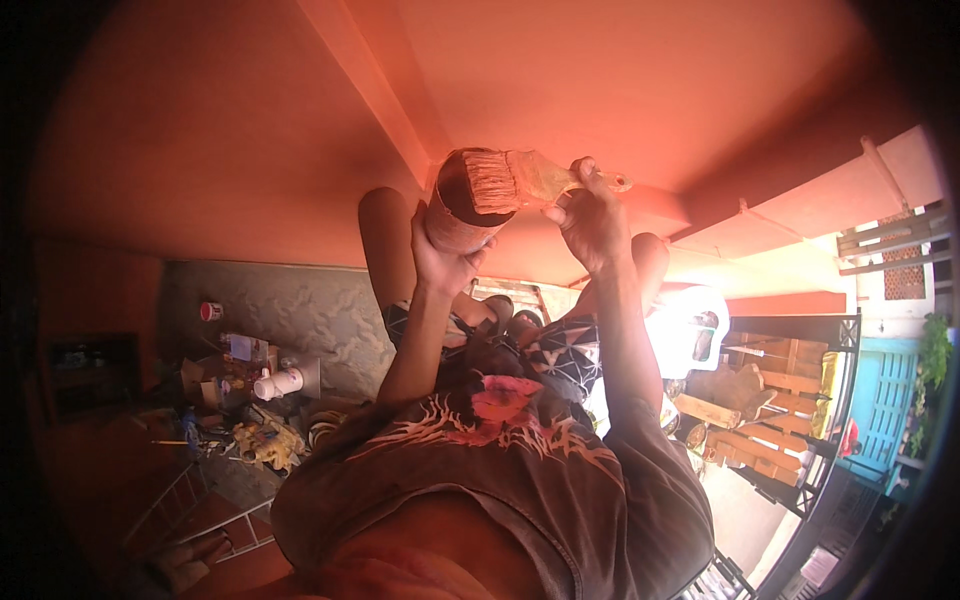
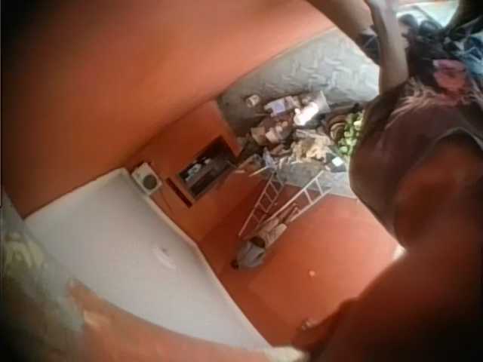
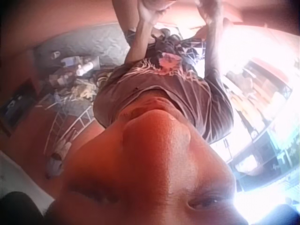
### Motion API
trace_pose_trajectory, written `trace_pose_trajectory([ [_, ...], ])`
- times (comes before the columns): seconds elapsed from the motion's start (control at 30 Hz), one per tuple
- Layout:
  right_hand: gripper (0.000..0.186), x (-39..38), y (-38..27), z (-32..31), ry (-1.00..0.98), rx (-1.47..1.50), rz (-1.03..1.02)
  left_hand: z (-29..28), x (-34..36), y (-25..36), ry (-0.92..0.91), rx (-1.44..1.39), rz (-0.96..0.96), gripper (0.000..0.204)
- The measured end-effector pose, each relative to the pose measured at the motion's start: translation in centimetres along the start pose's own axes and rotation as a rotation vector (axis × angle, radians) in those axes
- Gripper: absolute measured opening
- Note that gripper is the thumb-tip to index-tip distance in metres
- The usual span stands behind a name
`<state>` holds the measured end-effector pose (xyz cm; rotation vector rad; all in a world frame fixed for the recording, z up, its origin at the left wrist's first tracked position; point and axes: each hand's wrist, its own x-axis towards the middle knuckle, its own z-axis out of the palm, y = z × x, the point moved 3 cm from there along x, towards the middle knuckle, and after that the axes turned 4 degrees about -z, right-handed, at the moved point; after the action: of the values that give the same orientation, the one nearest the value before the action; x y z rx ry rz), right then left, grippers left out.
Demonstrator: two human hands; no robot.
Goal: The person paints a ceiling with a reddish-orange paint using a brush and a small paint container. They repeatedly dip the brush into the container and apply paint to the ceiling surface in a continuous motion.
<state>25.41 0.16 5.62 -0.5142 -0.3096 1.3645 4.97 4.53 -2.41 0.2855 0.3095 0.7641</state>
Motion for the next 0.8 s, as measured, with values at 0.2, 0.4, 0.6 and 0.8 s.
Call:
trace_pose_trajectory([
  [0.2,0.016,-0.1,0.2,0.6,-0.119,-0.124,0.015,-0.6,-0.2,0.1,0.038,0.032,-0.004,0.076],
  [0.4,0.014,0.8,-0.3,1.4,-0.126,-0.156,0.031,-0.7,-0.1,0.9,0.123,0.012,0.040,0.073],
  [0.6,0.012,2.9,-3.6,4.5,-0.153,-0.164,-0.203,-0.8,-0.3,2.7,-0.009,-0.059,0.024,0.068],
  [0.8,0.025,5.7,-10.5,14.4,-0.320,-0.168,-0.580,1.9,-2.4,4.7,0.015,-0.135,0.135,0.070],
])
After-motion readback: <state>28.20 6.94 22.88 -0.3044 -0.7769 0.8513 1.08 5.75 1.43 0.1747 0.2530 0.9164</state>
